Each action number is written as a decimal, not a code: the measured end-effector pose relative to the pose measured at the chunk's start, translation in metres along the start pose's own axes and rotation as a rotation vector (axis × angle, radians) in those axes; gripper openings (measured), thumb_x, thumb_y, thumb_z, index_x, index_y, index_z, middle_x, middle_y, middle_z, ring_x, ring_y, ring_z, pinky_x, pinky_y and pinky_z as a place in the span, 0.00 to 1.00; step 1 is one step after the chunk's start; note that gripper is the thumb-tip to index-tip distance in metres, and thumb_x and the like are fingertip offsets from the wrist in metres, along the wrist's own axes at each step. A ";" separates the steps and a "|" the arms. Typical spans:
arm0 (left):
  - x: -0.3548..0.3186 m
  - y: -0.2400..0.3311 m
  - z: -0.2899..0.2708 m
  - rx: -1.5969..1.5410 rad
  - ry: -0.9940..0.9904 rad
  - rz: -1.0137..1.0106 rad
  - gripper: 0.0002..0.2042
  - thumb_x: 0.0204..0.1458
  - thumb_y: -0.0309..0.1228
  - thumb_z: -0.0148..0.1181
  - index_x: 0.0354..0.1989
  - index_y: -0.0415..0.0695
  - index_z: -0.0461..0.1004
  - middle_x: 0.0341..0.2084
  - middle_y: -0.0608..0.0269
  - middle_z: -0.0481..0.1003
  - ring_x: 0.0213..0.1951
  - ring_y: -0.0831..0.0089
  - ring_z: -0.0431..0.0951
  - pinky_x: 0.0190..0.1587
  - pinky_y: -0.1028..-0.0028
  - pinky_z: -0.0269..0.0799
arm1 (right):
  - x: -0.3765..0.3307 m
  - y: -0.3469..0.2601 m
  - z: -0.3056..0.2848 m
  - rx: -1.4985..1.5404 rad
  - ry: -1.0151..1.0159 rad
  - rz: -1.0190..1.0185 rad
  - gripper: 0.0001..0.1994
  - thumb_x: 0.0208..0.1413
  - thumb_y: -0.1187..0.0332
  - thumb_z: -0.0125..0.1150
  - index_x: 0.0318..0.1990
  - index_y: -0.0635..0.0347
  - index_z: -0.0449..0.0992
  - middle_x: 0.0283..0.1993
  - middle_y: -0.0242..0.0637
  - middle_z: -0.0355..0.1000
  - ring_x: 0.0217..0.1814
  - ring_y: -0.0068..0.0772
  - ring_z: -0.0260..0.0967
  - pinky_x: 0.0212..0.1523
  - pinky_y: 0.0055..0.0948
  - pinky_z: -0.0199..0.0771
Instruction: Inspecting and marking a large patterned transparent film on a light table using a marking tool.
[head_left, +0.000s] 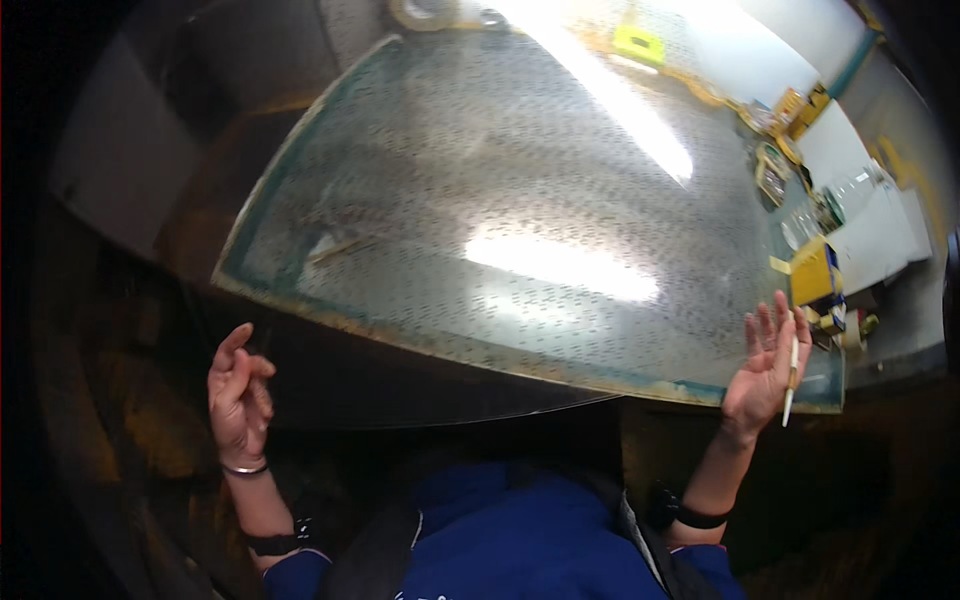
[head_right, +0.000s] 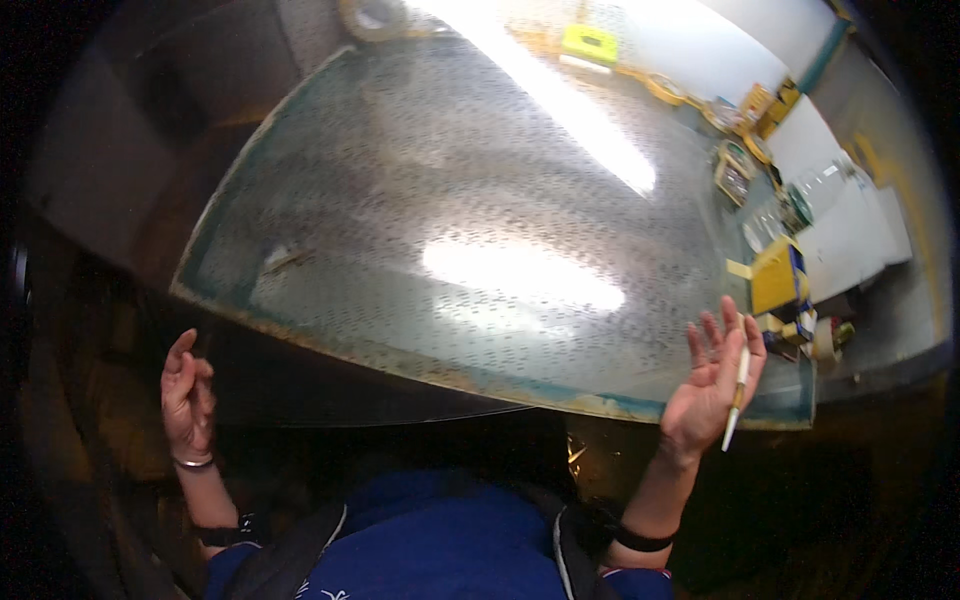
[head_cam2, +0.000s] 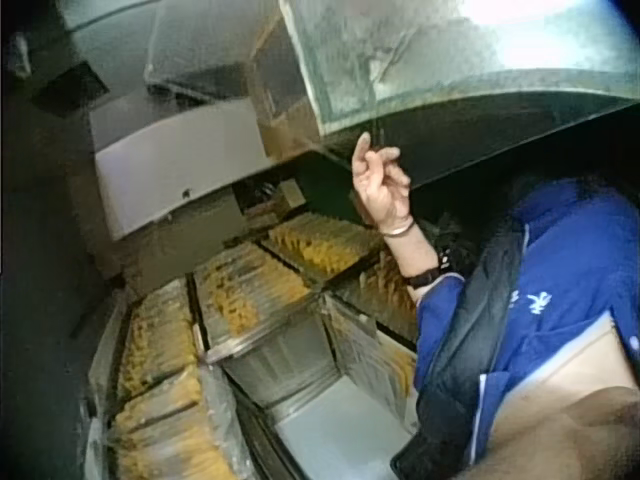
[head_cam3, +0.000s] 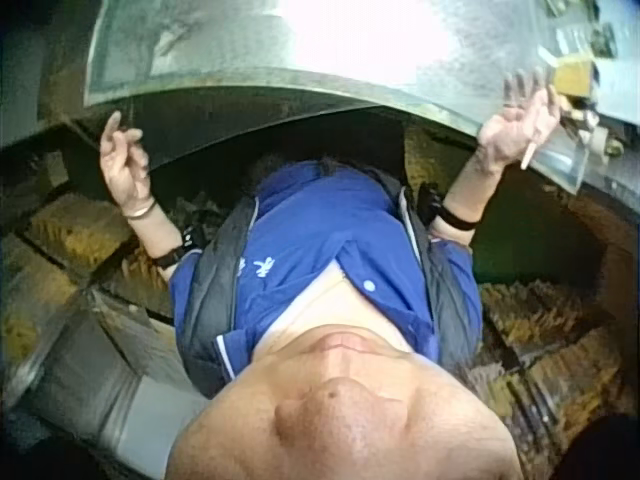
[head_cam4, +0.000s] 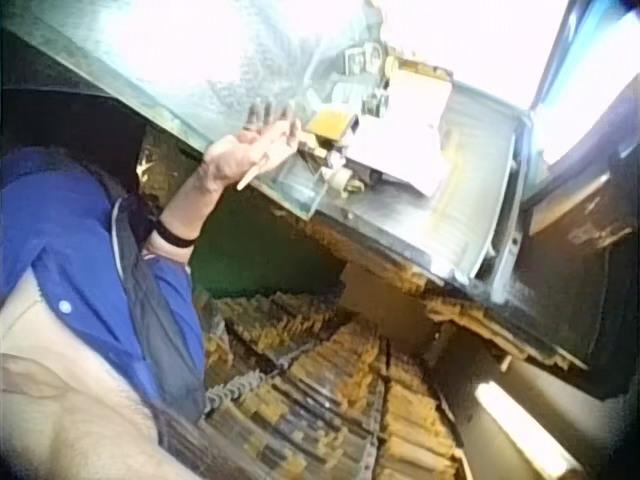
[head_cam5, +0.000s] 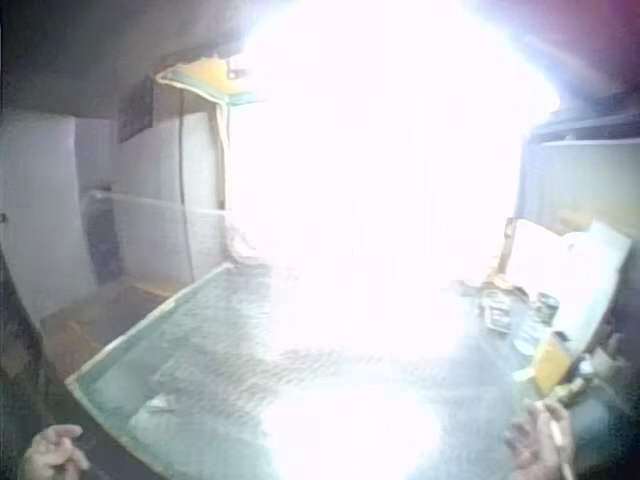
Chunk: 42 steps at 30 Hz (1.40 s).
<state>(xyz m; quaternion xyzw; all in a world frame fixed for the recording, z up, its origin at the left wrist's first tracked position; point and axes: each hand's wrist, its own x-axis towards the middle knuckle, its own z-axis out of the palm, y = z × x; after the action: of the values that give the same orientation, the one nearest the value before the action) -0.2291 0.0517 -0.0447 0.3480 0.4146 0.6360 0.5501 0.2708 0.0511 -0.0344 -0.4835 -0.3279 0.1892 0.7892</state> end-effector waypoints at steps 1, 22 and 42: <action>0.003 -0.001 -0.005 0.002 0.000 -0.005 0.15 0.60 0.27 0.41 0.53 0.37 0.61 0.25 0.56 0.75 0.10 0.82 0.69 0.10 0.88 0.63 | 0.000 0.000 -0.003 0.005 0.015 -0.002 0.14 0.61 0.67 0.43 0.52 0.60 0.58 0.53 0.47 0.65 0.47 0.32 0.66 0.46 0.30 0.69; 0.016 -0.004 -0.054 -0.135 -0.078 -0.028 0.17 0.61 0.27 0.38 0.57 0.39 0.56 0.38 0.51 0.74 0.36 0.72 0.79 0.21 0.86 0.75 | -0.002 -0.005 -0.005 0.167 0.051 -0.001 0.10 0.60 0.66 0.43 0.45 0.61 0.63 0.37 0.44 0.71 0.29 0.26 0.69 0.31 0.26 0.73; 0.020 -0.005 -0.068 -0.163 -0.129 -0.052 0.16 0.60 0.26 0.38 0.56 0.38 0.58 0.49 0.49 0.68 0.36 0.71 0.78 0.28 0.83 0.78 | -0.002 -0.004 -0.008 0.216 0.007 -0.013 0.10 0.59 0.66 0.44 0.44 0.62 0.63 0.34 0.42 0.71 0.27 0.27 0.66 0.32 0.28 0.69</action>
<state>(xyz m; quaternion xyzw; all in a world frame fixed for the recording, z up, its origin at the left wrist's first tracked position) -0.2914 0.0618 -0.0777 0.3312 0.3342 0.6294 0.6185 0.2748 0.0426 -0.0338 -0.3939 -0.3062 0.2167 0.8391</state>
